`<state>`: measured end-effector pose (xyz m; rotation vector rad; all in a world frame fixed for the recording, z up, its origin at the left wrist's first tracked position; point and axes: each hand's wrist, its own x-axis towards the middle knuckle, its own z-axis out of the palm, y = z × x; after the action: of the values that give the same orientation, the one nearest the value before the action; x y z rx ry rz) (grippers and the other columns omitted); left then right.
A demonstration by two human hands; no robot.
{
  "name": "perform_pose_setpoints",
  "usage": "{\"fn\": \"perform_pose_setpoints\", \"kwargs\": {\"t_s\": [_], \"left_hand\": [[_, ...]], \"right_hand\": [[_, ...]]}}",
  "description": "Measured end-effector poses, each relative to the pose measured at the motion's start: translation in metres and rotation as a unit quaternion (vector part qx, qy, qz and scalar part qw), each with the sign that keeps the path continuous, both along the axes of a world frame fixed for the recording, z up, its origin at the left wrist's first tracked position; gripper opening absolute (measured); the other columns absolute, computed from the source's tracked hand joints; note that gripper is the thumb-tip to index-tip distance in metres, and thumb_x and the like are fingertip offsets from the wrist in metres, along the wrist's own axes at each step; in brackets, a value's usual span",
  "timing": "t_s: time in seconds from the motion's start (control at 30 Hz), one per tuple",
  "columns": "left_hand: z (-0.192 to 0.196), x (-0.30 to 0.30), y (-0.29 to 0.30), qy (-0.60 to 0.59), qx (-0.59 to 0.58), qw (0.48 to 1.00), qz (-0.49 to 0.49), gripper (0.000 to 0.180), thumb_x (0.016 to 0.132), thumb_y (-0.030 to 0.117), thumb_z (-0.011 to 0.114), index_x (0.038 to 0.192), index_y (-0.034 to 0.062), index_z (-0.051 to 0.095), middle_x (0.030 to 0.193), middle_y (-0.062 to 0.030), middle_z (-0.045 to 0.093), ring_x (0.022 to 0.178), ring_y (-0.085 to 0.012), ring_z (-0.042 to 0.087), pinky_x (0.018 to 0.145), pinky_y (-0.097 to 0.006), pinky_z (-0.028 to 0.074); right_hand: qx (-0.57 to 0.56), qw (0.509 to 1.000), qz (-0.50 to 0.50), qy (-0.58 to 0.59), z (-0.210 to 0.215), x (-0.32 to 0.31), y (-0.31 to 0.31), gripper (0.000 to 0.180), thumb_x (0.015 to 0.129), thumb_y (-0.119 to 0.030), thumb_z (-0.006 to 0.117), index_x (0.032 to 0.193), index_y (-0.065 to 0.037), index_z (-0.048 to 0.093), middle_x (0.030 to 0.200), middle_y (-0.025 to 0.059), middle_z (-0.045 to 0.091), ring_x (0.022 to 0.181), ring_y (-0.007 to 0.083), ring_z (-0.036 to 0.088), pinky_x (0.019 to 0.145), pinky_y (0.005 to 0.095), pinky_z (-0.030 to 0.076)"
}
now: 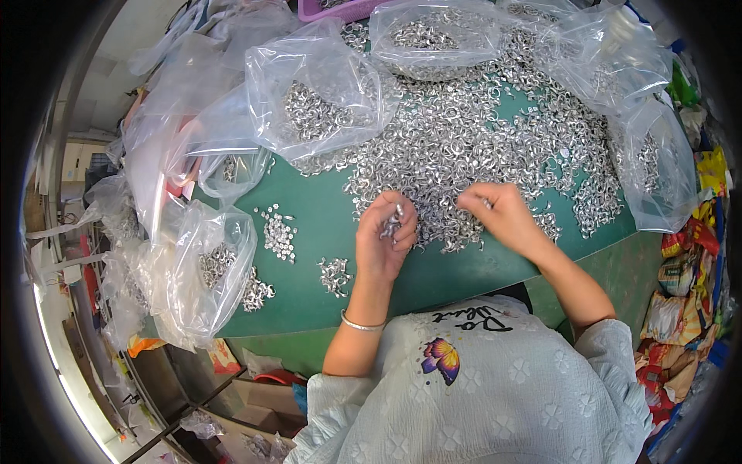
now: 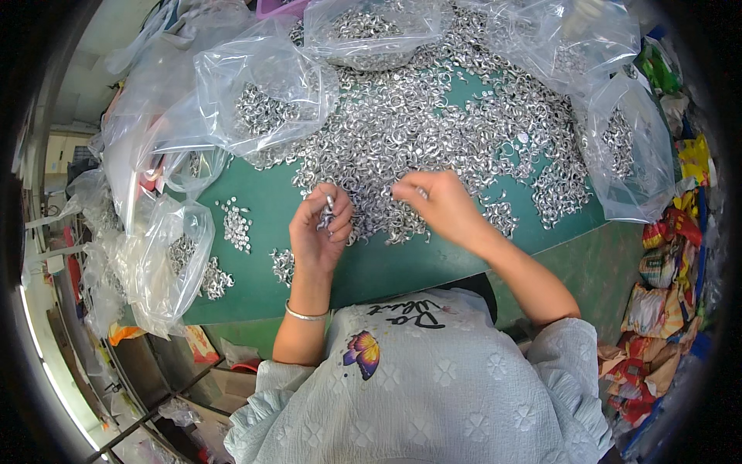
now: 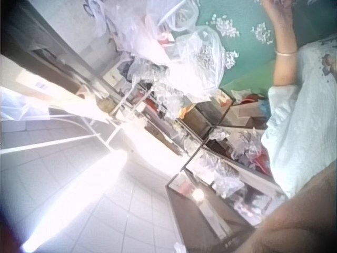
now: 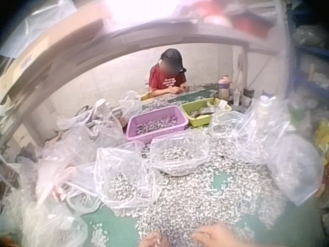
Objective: The person sorts through a pile of small metal decorative parts on a table, picking them up by hand and placing them into different plastic bags.
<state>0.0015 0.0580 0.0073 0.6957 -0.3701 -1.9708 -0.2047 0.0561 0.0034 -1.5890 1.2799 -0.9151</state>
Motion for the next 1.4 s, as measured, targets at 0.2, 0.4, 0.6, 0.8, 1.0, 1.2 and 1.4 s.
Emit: {"fn": "perform_pose_setpoints", "kwargs": {"t_s": [0.2, 0.4, 0.6, 0.8, 1.0, 1.2, 1.4], "left_hand": [[0.0, -0.005, 0.002, 0.022, 0.063, 0.997, 0.041, 0.018, 0.088, 0.019, 0.044, 0.078, 0.0049, 0.046, 0.076, -0.0075, 0.046, 0.052, -0.0095, 0.036, 0.037, -0.018, 0.026], [0.002, -0.009, 0.011, -0.15, 0.05, 0.987, 0.041, 0.02, 0.092, 0.017, 0.047, 0.095, -0.0012, 0.055, 0.073, -0.0042, 0.049, 0.048, -0.0067, 0.037, 0.037, -0.017, 0.025], [0.004, -0.005, 0.022, -0.199, 0.056, 0.978, 0.037, 0.02, 0.09, 0.01, 0.049, 0.104, -0.0013, 0.057, 0.073, -0.002, 0.053, 0.05, -0.0048, 0.039, 0.037, -0.016, 0.022], [0.004, -0.008, 0.029, -0.172, 0.069, 0.982, -0.02, 0.02, 0.09, 0.011, 0.049, 0.104, -0.0032, 0.055, 0.073, -0.0023, 0.05, 0.048, -0.0043, 0.036, 0.037, -0.015, 0.022], [0.006, -0.009, 0.029, -0.156, 0.08, 0.984, -0.044, 0.021, 0.09, 0.012, 0.05, 0.105, -0.0017, 0.057, 0.071, -0.0008, 0.051, 0.05, -0.0045, 0.038, 0.039, -0.016, 0.024], [0.001, -0.003, 0.035, -0.097, 0.193, 0.969, -0.124, 0.026, 0.091, 0.015, 0.05, 0.108, -0.0046, 0.055, 0.079, -0.0048, 0.056, 0.06, -0.0083, 0.05, 0.043, -0.016, 0.039], [-0.011, -0.038, 0.063, -0.003, 0.279, 0.943, -0.178, 0.023, 0.092, 0.018, 0.047, 0.105, 0.0005, 0.053, 0.098, -0.0107, 0.059, 0.086, -0.0205, 0.062, 0.075, -0.036, 0.055]], "right_hand": [[-0.19, 0.902, -0.019, 0.388, -0.007, 0.034, 0.013, 0.022, 0.076, -0.023, 0.066, 0.084, -0.007, 0.054, 0.048, 0.007, 0.054, 0.043, 0.0243, 0.057, 0.039, 0.0353, 0.043], [-0.205, 0.879, 0.011, 0.43, -0.007, 0.03, 0.004, 0.01, 0.079, -0.016, 0.061, 0.078, -0.007, 0.057, 0.048, 0.0075, 0.054, 0.042, 0.0245, 0.056, 0.04, 0.0367, 0.043], [-0.207, 0.946, -0.053, 0.242, 0.001, 0.005, 0.002, 0.004, 0.08, -0.011, 0.06, 0.079, -0.008, 0.059, 0.051, 0.0103, 0.055, 0.044, 0.0263, 0.056, 0.041, 0.0371, 0.042], [0.201, 0.929, -0.027, -0.309, 0.005, -0.017, -0.003, 0.007, 0.085, -0.01, 0.052, 0.088, -0.003, 0.055, 0.068, 0.0049, 0.058, 0.045, 0.0087, 0.041, 0.037, 0.0208, 0.029], [0.284, 0.767, -0.059, -0.572, 0.029, -0.019, -0.012, 0.019, 0.081, -0.018, 0.044, 0.09, -0.003, 0.051, 0.093, 0.0158, 0.056, 0.049, 0.015, 0.045, 0.036, 0.0203, 0.03], [0.337, 0.814, 0.026, -0.473, 0.009, -0.039, -0.001, 0.028, 0.093, -0.025, 0.048, 0.078, -0.003, 0.057, 0.055, -0.0051, 0.045, 0.043, 0.0059, 0.041, 0.043, 0.0194, 0.036], [-0.104, 0.986, 0.129, -0.023, 0.02, 0.019, 0.047, 0.018, 0.083, -0.016, 0.058, 0.071, -0.003, 0.053, 0.059, 0.0025, 0.044, 0.051, 0.0149, 0.05, 0.046, 0.0296, 0.043]]}}
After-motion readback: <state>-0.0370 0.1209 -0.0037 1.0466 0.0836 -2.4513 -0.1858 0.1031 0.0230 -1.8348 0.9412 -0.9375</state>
